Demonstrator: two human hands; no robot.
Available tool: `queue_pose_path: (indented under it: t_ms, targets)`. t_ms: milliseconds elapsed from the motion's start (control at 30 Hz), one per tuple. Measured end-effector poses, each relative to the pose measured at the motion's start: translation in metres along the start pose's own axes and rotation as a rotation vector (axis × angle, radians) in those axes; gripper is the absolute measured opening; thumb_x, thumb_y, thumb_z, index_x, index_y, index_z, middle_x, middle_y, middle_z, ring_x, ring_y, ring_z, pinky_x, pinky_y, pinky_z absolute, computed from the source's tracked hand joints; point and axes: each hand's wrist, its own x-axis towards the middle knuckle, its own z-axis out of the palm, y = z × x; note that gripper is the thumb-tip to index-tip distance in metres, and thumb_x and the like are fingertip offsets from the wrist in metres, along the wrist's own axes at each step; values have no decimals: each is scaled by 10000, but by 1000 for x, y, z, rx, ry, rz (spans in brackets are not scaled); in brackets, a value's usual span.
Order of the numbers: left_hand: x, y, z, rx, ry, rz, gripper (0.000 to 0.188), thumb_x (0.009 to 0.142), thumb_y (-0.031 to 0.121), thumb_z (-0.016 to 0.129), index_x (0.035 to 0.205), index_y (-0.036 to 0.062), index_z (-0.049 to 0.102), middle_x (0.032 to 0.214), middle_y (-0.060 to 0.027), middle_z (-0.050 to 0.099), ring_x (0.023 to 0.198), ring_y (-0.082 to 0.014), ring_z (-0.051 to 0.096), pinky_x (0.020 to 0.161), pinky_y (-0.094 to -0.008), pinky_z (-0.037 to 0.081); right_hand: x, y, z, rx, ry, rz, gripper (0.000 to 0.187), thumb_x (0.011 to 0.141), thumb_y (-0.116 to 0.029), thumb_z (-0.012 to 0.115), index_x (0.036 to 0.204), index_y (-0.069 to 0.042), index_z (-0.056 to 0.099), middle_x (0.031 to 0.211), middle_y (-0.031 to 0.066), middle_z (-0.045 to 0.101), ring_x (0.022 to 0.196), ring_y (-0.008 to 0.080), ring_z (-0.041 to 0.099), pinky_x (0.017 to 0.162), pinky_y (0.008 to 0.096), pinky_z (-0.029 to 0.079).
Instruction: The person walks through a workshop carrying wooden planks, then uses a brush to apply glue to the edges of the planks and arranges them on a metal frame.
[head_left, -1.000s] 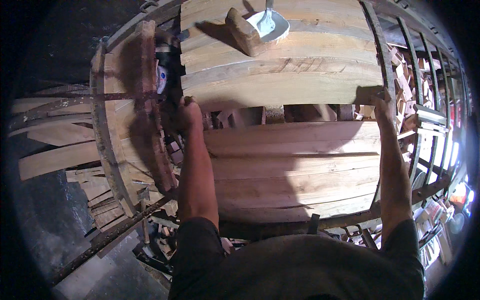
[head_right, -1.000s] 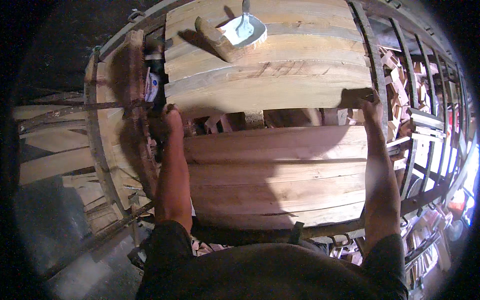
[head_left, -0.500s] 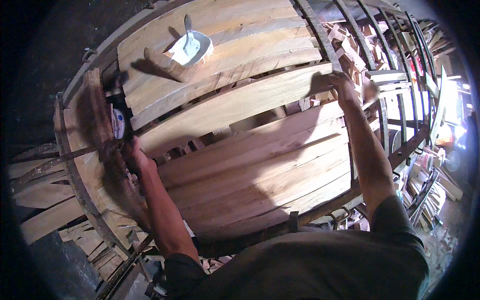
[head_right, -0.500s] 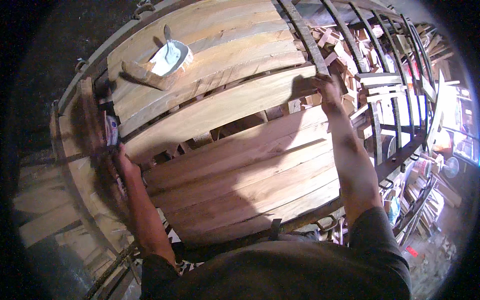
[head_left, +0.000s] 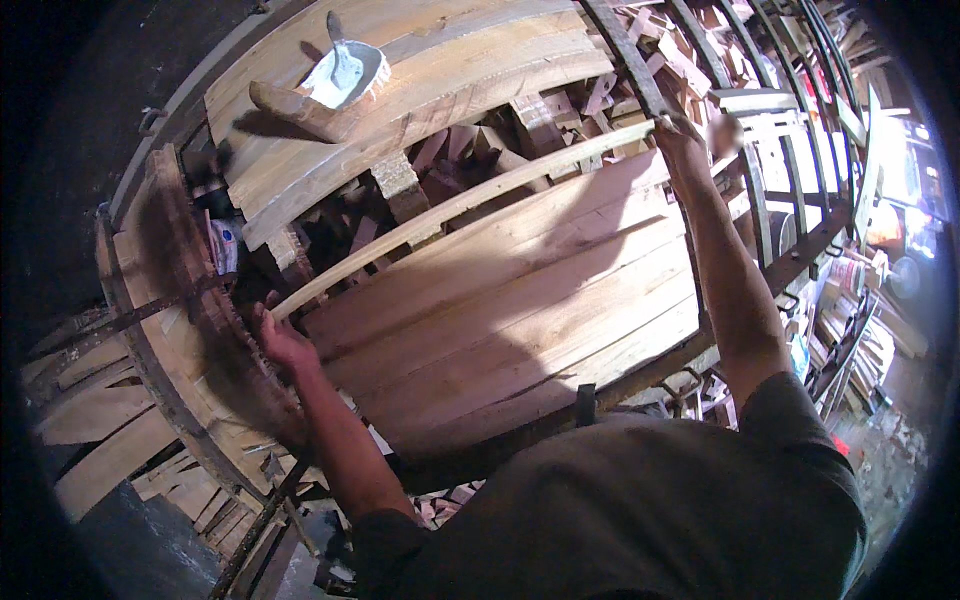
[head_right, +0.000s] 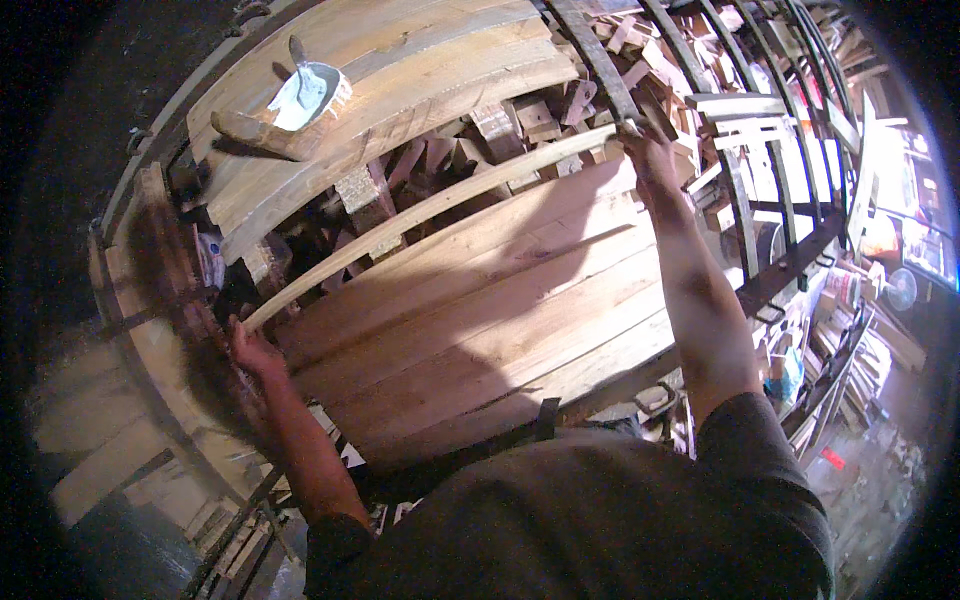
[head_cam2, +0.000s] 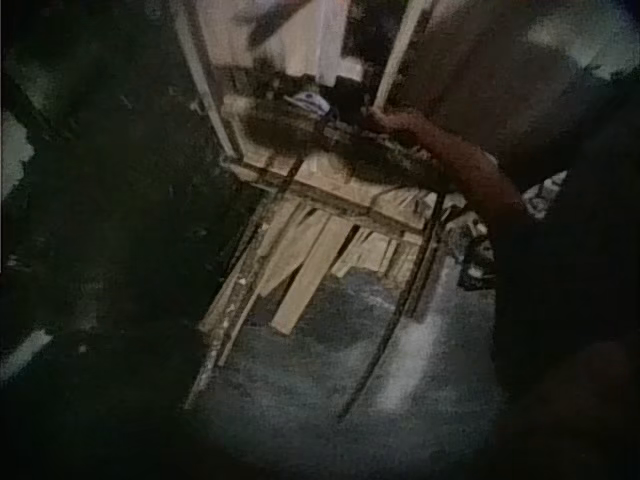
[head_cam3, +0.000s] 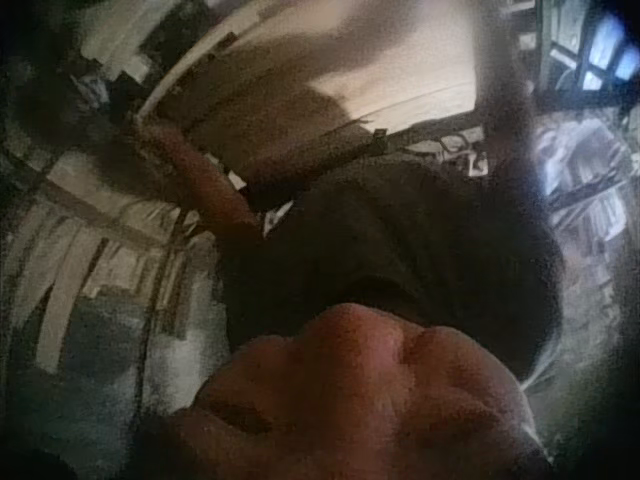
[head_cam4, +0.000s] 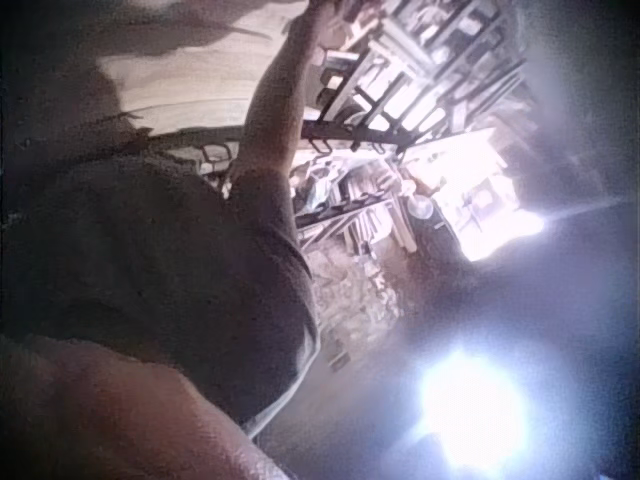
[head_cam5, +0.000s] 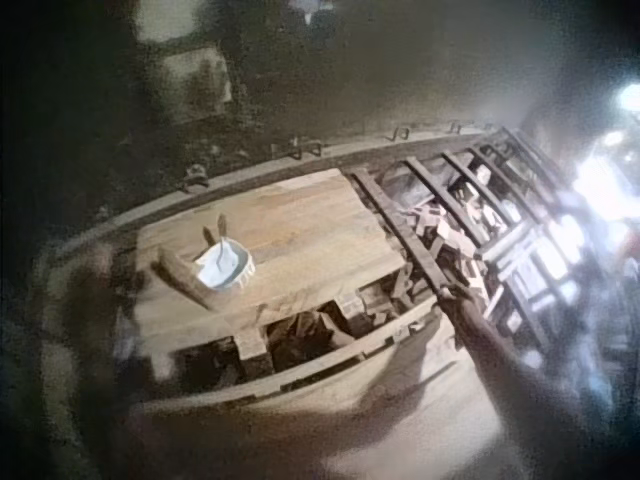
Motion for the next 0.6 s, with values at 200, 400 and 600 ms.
queue_pose_path:
  t_ms: [200, 400, 600]
  targets:
    - [8, -12, -30, 282, 78, 117, 600, 923, 176, 594, 1435, -50, 377, 1396, -234, 483, 1236, -305, 521, 1095, -430, 373, -20, -35, 15, -555, -18, -47, 555, 827, -204, 706, 1294, 58, 565, 1172, 159, 663, 1112, 252, 601, 969, 351, 449]
    - [-79, 0, 5, 492, 162, 528, 763, 922, 276, 694, 1472, -85, 309, 1460, -304, 411, 1322, -353, 467, 1109, -443, 371, -117, -36, -41, -473, -247, -405, 479, 876, -248, 702, 1222, 65, 594, 1072, 119, 672, 937, 172, 613, 817, 323, 496]
    - [-220, -41, 11, 1205, -254, 602, 632, 888, 237, 636, 1412, -22, 396, 1542, -280, 273, 1418, -449, 282, 1164, -501, 256, -272, -20, -111, -931, -194, 97, 456, 798, -110, 687, 1237, -6, 617, 1058, 158, 680, 971, 206, 632, 882, 304, 480]
